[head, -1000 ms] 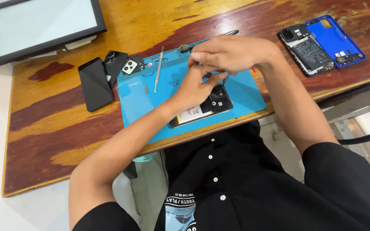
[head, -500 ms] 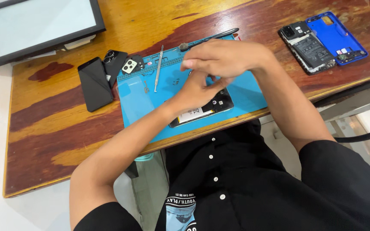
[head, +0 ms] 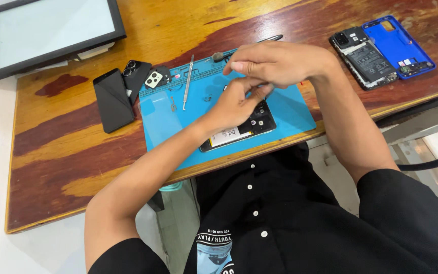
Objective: The person repairs a disassembled smartphone at a workbench. They hold the phone body with the battery exposed, use a screwdriver to remove and tighten small screws, use tweezers to pick up and position tiny components, and use a spudger to pry and adjust parts inside the phone, working on the internal assembly throughout the clip.
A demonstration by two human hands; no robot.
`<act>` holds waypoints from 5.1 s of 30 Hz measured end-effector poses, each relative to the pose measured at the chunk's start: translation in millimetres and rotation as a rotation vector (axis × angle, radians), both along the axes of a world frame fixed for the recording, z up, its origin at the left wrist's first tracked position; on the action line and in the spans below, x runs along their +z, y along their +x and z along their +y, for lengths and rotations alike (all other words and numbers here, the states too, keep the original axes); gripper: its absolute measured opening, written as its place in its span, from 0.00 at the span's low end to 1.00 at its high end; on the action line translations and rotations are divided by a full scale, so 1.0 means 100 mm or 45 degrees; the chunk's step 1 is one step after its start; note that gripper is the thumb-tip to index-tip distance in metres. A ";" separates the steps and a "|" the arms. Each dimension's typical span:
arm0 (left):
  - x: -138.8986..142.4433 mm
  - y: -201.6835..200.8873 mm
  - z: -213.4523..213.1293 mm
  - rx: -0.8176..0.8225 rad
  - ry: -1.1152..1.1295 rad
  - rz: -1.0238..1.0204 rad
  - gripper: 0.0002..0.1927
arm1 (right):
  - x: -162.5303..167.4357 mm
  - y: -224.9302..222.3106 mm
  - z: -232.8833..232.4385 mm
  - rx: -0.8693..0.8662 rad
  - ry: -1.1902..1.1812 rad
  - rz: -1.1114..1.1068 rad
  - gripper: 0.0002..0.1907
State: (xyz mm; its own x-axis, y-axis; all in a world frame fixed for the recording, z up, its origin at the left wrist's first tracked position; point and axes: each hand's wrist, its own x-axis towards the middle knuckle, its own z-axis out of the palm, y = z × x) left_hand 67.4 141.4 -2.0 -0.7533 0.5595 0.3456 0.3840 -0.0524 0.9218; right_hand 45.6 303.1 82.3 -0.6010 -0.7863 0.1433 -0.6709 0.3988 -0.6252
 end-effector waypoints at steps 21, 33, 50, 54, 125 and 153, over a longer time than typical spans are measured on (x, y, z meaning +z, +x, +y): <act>-0.22 -0.08 0.01 0.142 -0.077 0.291 0.14 | -0.05 -0.02 -0.08 -0.094 0.057 -0.038 0.25; -0.09 -0.07 0.01 0.235 -0.089 0.292 0.14 | 0.04 0.06 -0.14 -0.276 0.209 -0.215 0.24; -0.06 0.04 -0.02 0.354 -0.047 0.409 0.12 | -0.04 -0.04 -0.05 -0.103 0.046 0.114 0.25; -0.07 0.04 -0.01 0.073 -0.051 0.381 0.10 | -0.06 -0.04 -0.03 -0.156 0.100 0.017 0.25; -0.16 -0.14 0.04 0.235 -0.339 0.153 0.22 | -0.08 0.00 -0.05 -0.208 0.049 -0.015 0.21; -0.07 -0.03 0.05 0.241 -0.032 0.428 0.23 | -0.05 0.08 -0.16 0.087 -0.216 0.294 0.19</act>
